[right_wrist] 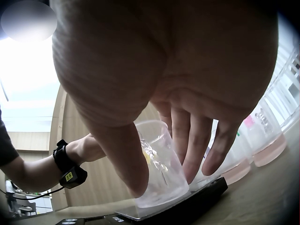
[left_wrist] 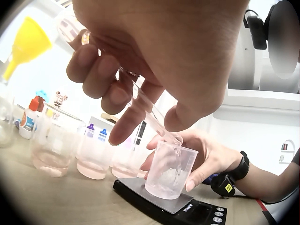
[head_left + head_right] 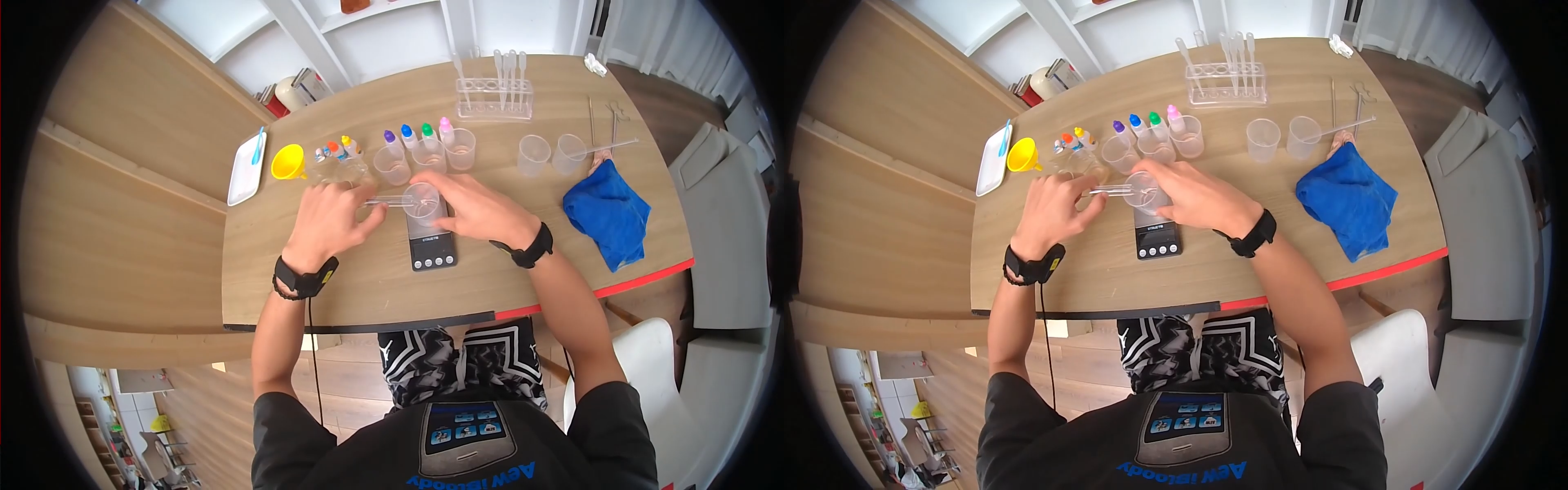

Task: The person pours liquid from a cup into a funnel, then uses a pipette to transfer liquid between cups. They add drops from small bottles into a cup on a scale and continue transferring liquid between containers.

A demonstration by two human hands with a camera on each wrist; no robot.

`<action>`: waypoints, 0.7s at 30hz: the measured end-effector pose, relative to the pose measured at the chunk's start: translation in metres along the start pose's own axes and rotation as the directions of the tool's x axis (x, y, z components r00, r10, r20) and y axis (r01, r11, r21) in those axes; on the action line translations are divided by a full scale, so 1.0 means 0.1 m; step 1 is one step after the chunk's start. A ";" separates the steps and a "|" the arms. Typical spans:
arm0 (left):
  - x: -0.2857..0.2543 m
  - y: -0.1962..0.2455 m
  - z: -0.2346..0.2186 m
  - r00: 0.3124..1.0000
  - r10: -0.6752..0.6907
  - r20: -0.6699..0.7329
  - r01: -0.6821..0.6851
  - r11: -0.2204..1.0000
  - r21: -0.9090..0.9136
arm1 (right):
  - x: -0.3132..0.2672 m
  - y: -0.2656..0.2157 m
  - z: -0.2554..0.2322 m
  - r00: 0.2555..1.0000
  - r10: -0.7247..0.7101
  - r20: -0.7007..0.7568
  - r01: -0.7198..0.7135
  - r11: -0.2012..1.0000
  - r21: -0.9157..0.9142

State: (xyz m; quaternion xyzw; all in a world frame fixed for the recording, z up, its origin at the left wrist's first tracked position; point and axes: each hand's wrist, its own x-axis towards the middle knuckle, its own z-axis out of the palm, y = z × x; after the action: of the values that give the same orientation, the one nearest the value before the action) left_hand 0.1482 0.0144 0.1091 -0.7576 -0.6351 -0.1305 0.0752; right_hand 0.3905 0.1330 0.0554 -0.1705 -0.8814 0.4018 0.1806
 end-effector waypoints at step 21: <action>0.13 0.08 -0.16 0.985 0.174 0.001 -0.168 0.949 0.266 | 0.00 -0.01 0.01 1.000 0.005 -0.015 -0.005 0.999 -0.050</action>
State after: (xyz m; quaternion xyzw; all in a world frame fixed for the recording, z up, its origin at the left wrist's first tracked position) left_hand 0.1560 0.0206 0.1284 -0.7914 -0.5779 -0.0458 0.1937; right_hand 0.3902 0.1318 0.0551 -0.1801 -0.8893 0.3790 0.1820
